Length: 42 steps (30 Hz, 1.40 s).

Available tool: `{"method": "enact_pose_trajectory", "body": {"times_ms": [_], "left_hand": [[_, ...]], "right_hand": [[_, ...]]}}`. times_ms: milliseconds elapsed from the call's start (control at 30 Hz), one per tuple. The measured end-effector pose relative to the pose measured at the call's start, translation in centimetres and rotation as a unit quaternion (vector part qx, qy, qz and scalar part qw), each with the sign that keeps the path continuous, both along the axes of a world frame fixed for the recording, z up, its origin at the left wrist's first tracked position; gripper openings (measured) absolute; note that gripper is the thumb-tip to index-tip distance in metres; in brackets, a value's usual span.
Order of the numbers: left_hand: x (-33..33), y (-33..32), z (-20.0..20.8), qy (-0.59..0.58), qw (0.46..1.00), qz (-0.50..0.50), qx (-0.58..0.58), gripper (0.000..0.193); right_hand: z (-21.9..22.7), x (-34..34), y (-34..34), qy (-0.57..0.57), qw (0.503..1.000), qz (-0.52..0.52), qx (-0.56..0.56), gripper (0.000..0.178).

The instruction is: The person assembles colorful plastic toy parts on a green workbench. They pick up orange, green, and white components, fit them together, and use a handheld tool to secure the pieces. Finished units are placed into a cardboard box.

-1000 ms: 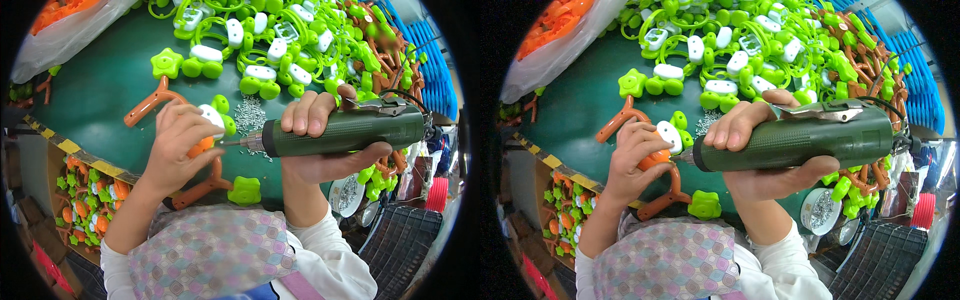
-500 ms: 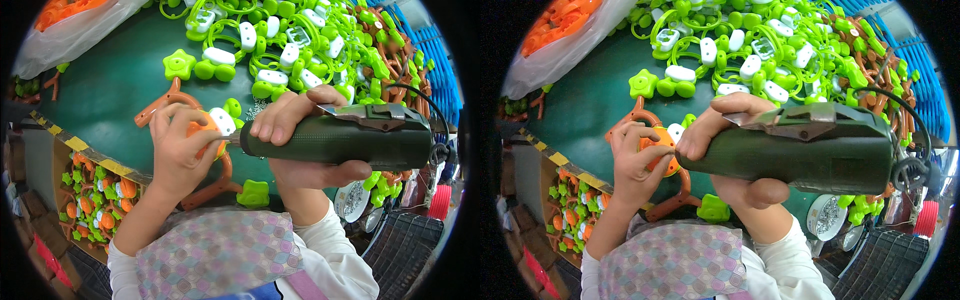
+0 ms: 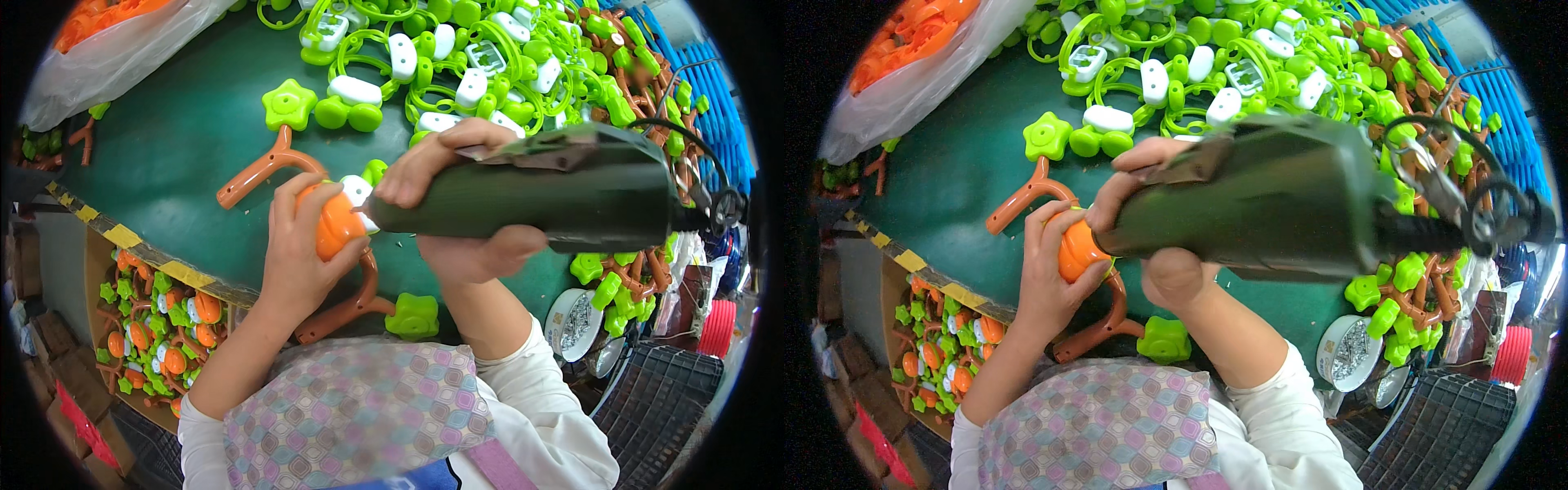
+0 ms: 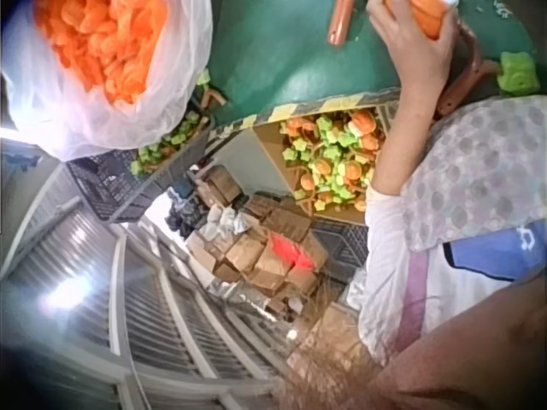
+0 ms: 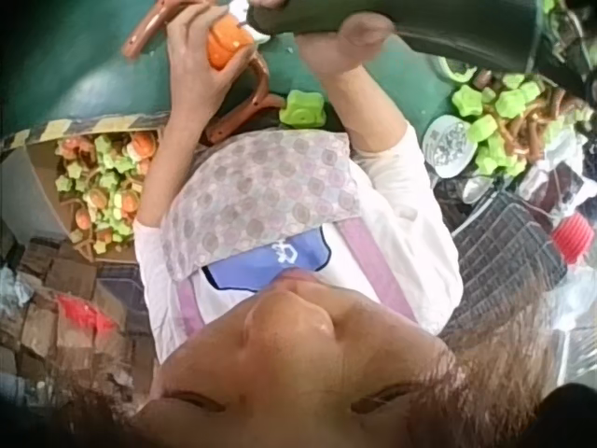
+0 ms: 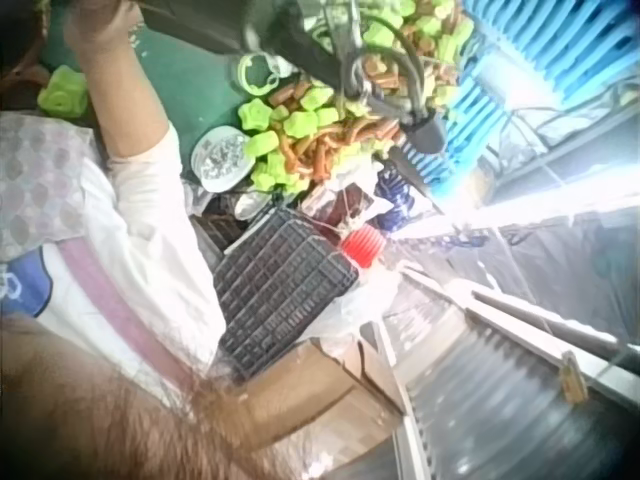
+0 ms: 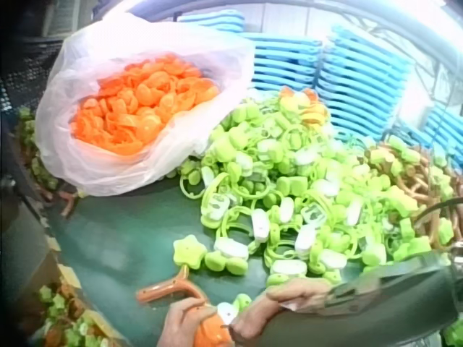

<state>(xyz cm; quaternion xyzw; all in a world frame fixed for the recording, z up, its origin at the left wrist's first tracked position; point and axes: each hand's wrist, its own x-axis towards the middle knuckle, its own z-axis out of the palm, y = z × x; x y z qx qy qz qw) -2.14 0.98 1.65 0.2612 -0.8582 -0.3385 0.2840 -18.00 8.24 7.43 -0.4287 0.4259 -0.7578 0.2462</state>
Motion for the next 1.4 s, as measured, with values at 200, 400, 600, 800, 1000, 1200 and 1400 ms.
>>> {"method": "enact_pose_trajectory", "body": {"times_ms": [200, 400, 600, 800, 1000, 1200, 1400], "left_hand": [[-0.3, 0.0, -0.2, 0.008, 1.0, -0.005, 0.002, 0.062], [-0.4, -0.3, -0.2, 0.002, 1.0, -0.004, 0.0, 0.063], [-0.3, 0.4, 0.4, -0.009, 0.999, -0.041, -0.017, 0.067], [-0.9, 0.2, 0.1, -0.017, 0.999, -0.03, -0.023, 0.067], [-0.1, -0.7, -0.4, -0.007, 0.998, -0.042, -0.043, 0.069], [0.7, -0.1, -0.1, -0.003, 0.994, -0.031, -0.107, 0.06], [1.6, -0.2, 1.4, 0.046, 0.996, -0.063, -0.047, 0.035]], "right_hand": [[-1.6, -0.7, -2.4, -0.017, 0.987, 0.157, -0.009, 0.088], [-0.8, 0.8, -1.8, 0.01, 0.998, 0.016, 0.06, 0.096], [0.1, -1.0, 1.9, 0.074, 0.994, 0.076, 0.022, 0.107], [1.2, -3.7, 1.6, 0.038, 0.975, 0.175, -0.132, 0.104], [-2.3, -2.7, 4.5, 0.027, 0.99, 0.129, 0.048, 0.1], [-2.7, -3.0, 5.2, -0.043, 0.997, 0.059, -0.03, 0.1], [2.0, -1.1, 2.6, -0.088, 0.981, 0.104, -0.136, 0.1]]}}
